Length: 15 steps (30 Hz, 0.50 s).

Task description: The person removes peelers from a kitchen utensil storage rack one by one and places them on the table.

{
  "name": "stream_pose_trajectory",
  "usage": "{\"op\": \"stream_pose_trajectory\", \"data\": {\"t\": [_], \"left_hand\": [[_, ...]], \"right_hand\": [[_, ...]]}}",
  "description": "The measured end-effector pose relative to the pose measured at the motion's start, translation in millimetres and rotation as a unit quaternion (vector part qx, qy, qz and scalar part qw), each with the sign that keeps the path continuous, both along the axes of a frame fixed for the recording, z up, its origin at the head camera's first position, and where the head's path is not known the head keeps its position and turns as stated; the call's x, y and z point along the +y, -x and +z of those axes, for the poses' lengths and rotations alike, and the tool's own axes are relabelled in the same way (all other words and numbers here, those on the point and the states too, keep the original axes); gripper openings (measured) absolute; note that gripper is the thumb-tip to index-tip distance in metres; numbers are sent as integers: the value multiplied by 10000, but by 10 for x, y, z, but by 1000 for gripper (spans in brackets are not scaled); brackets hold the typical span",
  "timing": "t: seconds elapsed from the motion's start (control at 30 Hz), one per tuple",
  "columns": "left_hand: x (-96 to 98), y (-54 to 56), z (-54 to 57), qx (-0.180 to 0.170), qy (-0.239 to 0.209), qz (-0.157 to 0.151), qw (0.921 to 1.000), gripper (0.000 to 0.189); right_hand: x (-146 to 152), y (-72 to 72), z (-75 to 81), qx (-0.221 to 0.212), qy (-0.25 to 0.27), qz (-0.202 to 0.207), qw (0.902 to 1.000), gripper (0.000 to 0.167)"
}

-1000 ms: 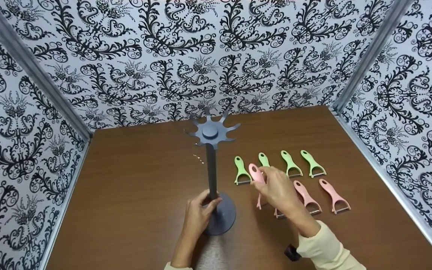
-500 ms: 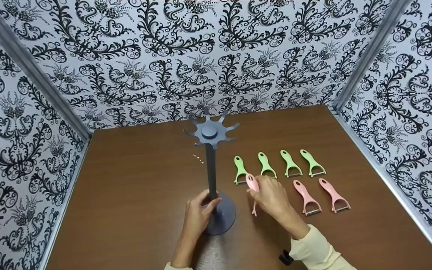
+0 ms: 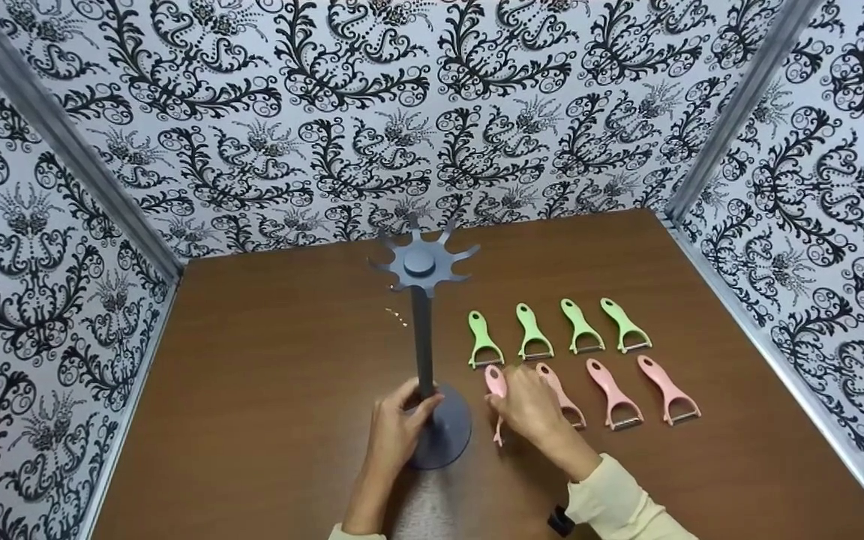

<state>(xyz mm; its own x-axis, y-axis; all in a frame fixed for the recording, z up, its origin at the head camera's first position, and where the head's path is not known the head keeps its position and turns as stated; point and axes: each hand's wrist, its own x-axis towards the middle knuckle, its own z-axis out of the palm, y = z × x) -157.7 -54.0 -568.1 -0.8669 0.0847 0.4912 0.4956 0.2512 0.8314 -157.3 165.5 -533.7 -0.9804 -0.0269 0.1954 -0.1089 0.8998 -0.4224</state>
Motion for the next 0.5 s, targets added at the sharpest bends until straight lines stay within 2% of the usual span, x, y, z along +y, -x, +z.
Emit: {"op": "stream_pose_trajectory", "data": {"t": [0.23,0.5], "left_hand": [[0,-18,21,-118,52,37,9999,18],[-1,-19,24,-76,78,-71,9999,13]], "right_hand": [[-32,17,-120,-61,-38,-35,10000,30],[-54,31,-221,-136,-37,-7,9999,30]]}}
